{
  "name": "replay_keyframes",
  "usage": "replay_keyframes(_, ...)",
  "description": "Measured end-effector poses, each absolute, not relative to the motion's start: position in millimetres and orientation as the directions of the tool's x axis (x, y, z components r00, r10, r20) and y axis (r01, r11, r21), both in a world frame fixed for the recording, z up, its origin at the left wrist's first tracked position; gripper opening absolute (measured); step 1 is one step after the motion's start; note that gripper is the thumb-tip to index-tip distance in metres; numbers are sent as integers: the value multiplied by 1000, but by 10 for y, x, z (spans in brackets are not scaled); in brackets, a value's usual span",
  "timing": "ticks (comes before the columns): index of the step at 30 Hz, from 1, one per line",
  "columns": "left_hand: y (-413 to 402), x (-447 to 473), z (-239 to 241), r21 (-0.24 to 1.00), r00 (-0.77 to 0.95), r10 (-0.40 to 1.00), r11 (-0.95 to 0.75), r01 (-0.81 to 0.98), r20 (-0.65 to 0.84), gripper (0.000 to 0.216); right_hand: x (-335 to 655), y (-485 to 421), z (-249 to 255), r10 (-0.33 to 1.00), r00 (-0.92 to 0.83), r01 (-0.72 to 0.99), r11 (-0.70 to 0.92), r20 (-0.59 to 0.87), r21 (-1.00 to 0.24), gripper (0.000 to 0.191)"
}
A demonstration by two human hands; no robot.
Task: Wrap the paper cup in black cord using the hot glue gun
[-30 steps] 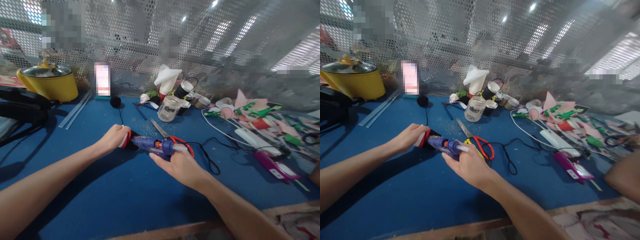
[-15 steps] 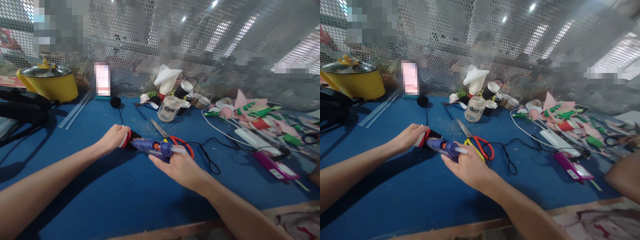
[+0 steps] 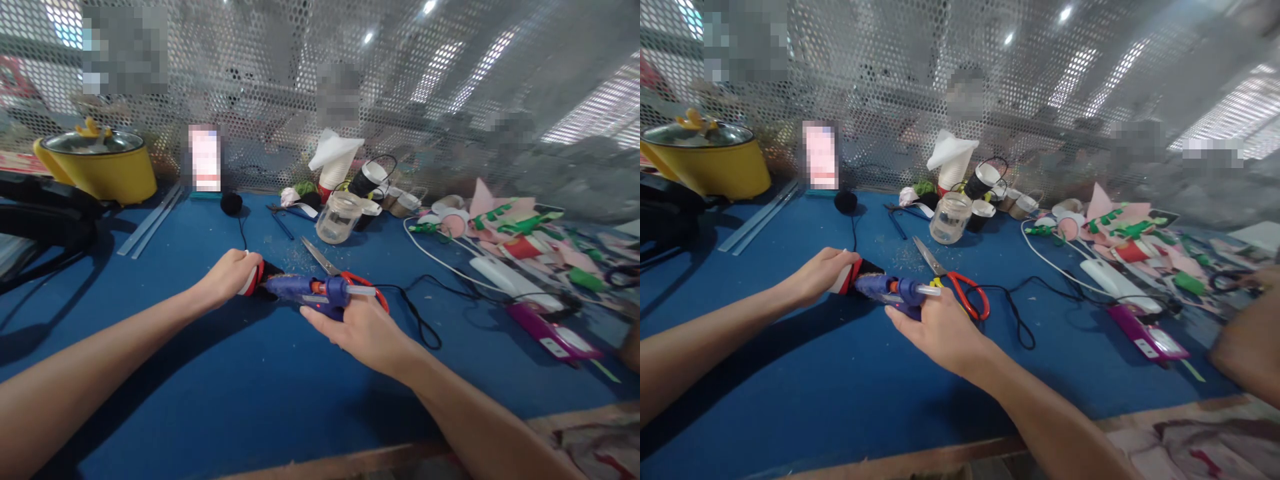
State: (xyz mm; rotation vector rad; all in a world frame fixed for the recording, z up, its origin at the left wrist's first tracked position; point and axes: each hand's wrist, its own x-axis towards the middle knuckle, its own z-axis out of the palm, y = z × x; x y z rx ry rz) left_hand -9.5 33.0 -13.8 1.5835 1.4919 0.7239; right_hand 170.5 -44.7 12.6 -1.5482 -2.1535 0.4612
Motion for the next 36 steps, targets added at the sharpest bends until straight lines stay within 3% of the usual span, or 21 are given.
replay_keyframes(16,244,-55,-24,845,190,974,4,535,-125,28,1763,-365,84,960,-225,694,278,167,-664,23)
replay_keyframes(29,249,-79,-69,847,239,968,-59,529,-82,33,1772,-369,145,964,-243,665,247,108,-704,22)
replay_keyframes(36,230,-87,-66,804,309,951,-167,571,-21,34,1794,-299,123,970,-230,617,207,77,-759,24)
